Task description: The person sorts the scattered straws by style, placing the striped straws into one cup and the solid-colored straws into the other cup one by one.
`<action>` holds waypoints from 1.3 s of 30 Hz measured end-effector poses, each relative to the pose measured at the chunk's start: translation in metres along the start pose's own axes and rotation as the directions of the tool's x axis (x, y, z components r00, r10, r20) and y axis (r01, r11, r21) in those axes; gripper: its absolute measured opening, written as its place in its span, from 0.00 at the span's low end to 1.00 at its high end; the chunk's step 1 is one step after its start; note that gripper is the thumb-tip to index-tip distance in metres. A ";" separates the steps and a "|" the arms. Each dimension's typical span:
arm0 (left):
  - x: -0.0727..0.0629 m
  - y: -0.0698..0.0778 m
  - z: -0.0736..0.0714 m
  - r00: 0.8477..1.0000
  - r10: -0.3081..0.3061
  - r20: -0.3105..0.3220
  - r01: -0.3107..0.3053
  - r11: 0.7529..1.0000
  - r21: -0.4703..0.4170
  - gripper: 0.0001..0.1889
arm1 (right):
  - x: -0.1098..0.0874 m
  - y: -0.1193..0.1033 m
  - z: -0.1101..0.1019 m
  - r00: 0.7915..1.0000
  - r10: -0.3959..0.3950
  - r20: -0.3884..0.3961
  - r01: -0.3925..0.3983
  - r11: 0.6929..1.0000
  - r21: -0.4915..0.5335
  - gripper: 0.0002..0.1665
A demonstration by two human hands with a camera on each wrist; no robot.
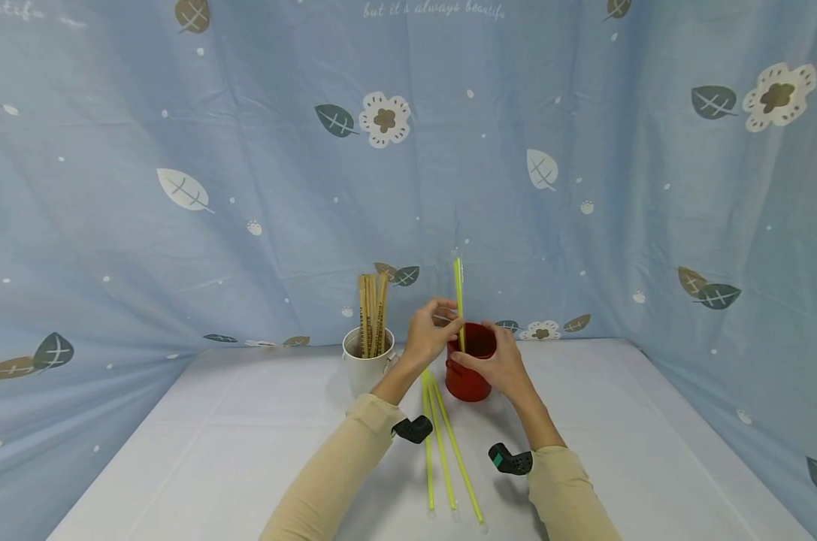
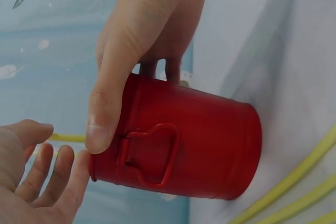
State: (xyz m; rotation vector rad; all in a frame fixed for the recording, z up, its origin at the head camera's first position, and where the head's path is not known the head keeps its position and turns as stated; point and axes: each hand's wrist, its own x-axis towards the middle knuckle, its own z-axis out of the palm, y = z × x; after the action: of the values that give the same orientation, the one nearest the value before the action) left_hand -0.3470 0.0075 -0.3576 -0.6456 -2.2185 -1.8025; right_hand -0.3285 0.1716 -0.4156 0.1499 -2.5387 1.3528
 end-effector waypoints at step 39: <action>-0.012 -0.023 -0.022 1.000 -0.002 -0.011 0.002 1.000 -0.029 0.15 | -0.002 -0.004 -0.001 1.000 0.003 0.004 -0.003 1.000 0.011 0.59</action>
State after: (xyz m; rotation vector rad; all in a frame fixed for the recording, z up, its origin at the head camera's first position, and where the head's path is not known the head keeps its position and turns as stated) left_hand -0.3491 -0.0200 -0.3778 -0.6373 -2.1909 -1.8379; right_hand -0.3254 0.1701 -0.4125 0.1513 -2.5362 1.3691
